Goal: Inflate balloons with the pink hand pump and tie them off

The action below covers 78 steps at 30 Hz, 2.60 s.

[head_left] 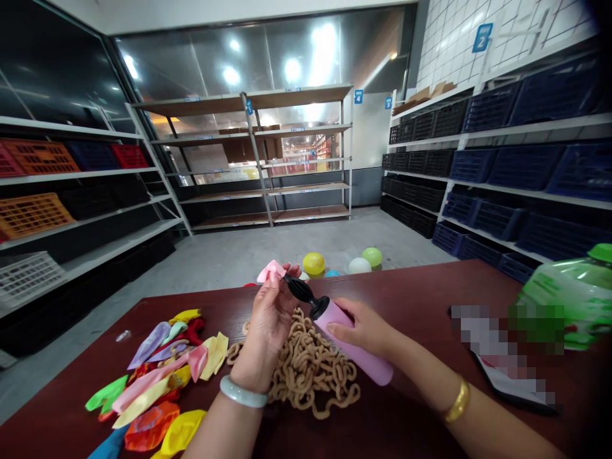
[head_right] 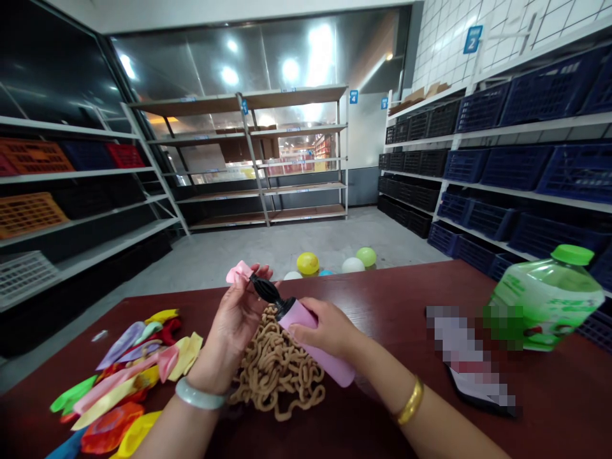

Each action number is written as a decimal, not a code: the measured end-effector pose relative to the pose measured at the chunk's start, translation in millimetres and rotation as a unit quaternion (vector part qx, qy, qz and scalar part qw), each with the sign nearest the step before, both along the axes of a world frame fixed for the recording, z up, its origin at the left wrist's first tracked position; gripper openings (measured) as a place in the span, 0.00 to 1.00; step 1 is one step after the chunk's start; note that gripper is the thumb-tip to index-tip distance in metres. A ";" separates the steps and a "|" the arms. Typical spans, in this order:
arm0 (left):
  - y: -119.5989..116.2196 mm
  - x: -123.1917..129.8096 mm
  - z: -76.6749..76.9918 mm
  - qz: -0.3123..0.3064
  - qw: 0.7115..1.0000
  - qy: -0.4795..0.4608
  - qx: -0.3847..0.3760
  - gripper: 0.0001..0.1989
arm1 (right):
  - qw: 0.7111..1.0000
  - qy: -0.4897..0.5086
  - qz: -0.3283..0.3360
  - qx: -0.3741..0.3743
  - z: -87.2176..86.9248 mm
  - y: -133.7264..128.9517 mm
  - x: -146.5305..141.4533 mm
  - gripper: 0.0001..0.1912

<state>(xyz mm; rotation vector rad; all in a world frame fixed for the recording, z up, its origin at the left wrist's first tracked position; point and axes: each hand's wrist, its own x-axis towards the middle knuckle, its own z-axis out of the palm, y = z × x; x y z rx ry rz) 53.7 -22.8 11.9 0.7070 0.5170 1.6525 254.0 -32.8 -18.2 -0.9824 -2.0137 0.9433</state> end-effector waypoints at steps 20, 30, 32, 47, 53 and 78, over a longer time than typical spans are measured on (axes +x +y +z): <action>10.0 -6.0 -13.0 0.175 0.976 0.126 0.002 0.13 | 0.990 0.090 0.045 -0.094 0.7 -0.5 -1.1 0.18; 10.0 -29.3 -21.2 0.401 0.722 0.536 0.176 0.10 | 0.998 0.036 0.005 -0.060 1.1 1.9 0.1 0.17; 10.2 -32.0 -20.1 0.414 0.678 0.575 0.197 0.10 | 0.999 0.007 -0.007 -0.044 1.8 1.4 0.0 0.17; 1.1 -1.7 -12.3 0.215 0.935 0.280 0.043 0.18 | 0.922 -0.238 -0.228 0.206 2.4 -14.2 -8.9 0.21; 1.3 2.5 -2.9 0.063 0.995 0.077 -0.023 0.23 | 0.923 -0.242 -0.213 0.209 -3.1 -14.9 -14.2 0.23; -7.0 11.6 -1.7 0.136 0.981 0.135 0.002 0.20 | 0.933 -0.233 -0.175 0.211 5.4 -17.6 -12.3 0.25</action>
